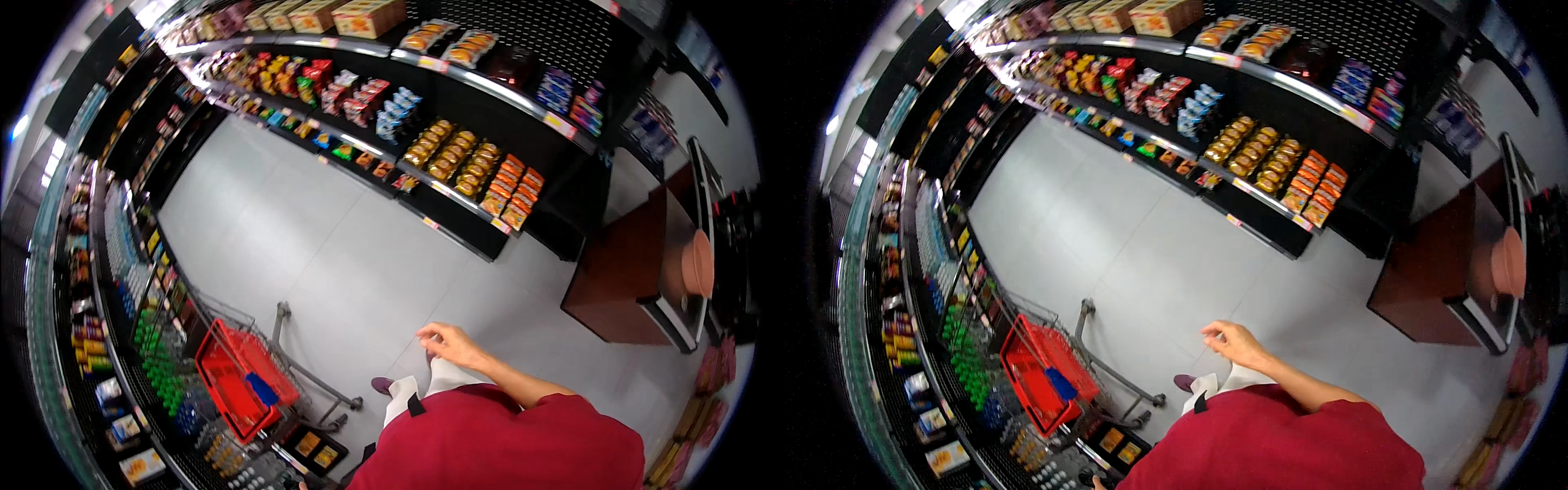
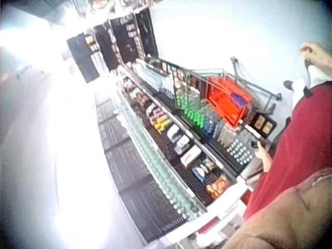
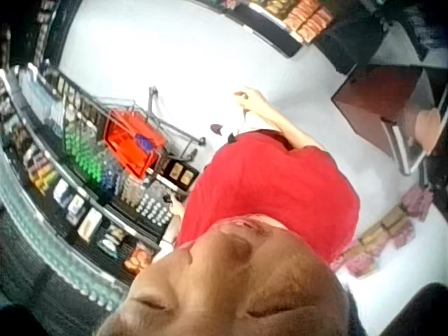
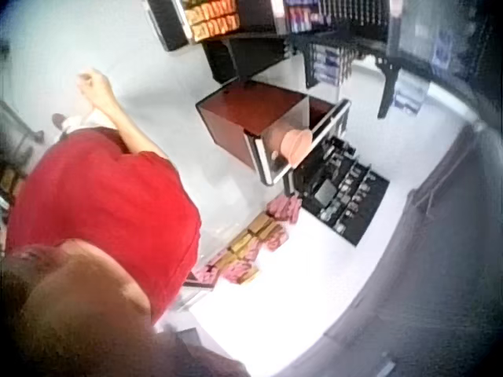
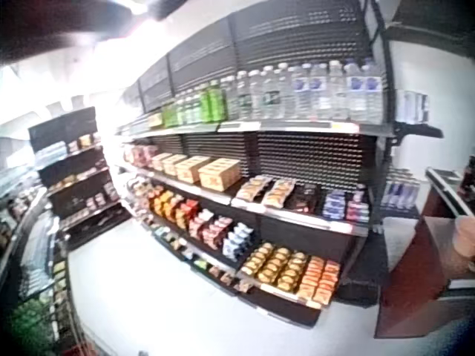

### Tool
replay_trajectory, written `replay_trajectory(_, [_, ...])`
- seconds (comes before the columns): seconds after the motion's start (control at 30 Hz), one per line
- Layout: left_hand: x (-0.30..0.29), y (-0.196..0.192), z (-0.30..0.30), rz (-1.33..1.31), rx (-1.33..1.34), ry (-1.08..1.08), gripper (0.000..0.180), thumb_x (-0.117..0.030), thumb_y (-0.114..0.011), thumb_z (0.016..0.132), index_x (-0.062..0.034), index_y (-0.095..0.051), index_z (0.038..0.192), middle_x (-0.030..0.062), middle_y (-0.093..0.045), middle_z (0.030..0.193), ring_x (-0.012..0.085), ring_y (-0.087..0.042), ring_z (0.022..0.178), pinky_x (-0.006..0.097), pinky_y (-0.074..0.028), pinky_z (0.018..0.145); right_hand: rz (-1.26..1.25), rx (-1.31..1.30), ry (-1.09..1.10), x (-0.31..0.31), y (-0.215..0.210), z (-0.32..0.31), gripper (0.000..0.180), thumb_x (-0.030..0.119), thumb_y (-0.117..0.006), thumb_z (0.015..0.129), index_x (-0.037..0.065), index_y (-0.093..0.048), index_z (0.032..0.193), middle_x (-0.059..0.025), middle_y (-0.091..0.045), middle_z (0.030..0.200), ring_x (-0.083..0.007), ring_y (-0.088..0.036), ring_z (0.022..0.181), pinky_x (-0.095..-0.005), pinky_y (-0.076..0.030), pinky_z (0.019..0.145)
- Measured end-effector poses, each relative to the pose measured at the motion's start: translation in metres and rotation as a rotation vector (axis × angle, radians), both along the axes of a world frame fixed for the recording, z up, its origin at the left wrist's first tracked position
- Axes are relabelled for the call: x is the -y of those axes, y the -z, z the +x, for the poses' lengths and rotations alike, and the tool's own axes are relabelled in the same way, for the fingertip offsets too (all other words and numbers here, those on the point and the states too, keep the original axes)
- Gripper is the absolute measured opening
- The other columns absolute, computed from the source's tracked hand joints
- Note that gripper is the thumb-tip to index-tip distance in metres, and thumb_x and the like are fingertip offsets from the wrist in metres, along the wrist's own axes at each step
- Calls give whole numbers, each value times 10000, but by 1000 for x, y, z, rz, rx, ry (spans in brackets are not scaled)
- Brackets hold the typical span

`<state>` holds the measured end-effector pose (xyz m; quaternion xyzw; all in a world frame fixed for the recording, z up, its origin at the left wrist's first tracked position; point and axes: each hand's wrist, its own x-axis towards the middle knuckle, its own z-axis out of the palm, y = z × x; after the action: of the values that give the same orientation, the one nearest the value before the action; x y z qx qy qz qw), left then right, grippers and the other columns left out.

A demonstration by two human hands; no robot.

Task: The person moves a red shopping basket into a metal cart, then wipes a shelf with a blue cloth. They pick up snack packages from the shelf and place them into the basket, then return them to the shelf. The person repeats this process with multiple snack items and boxes, occasionally wiping the shelf between actions.

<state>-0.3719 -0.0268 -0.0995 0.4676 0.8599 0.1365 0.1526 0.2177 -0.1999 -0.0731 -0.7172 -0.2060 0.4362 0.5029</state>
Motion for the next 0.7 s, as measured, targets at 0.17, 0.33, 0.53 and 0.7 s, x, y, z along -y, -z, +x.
replay_trajectory(0.17, [45, 24, -69, -83, 19, -411, 499, -382, -743, 901, 58, -666, 1122, 183, -702, 1030, 294, -666, 910, 424, -540, 809, -77, 69, -24, 1, 16, -3, 304, 184, -636, 980, 25, -655, 1238, -86, -693, 1021, -146, -666, 795, -318, -578, 688])
replay_trajectory(0.33, [84, 52, -145, 95, 66, -689, 621, -426, -781, 842, 151, -696, 1056, 284, -719, 1055, 401, -709, 908, 489, -576, 808, -119, -32, -21, -2, 41, -27, 317, 184, -632, 984, 4, -647, 1244, -96, -679, 1042, -146, -662, 817, -306, -579, 669])
replay_trajectory(0.53, [146, 71, -192, 58, 184, -717, 741, -474, -805, 774, 147, -667, 1153, 308, -678, 1189, 424, -658, 1106, 484, -516, 961, -159, 28, -196, -31, 43, -74, 333, 186, -634, 981, -19, -638, 1244, -109, -682, 1062, -159, -676, 806, -295, -577, 652])
replay_trajectory(0.7, [139, 63, -187, -176, 106, -849, 892, -559, -787, 791, 129, -562, 1311, 297, -608, 1329, 423, -602, 1214, 477, -491, 1026, -164, 64, -356, -55, 45, -111, 316, 171, -626, 981, -11, -644, 1239, -125, -701, 1097, -173, -698, 822, -302, -584, 656])
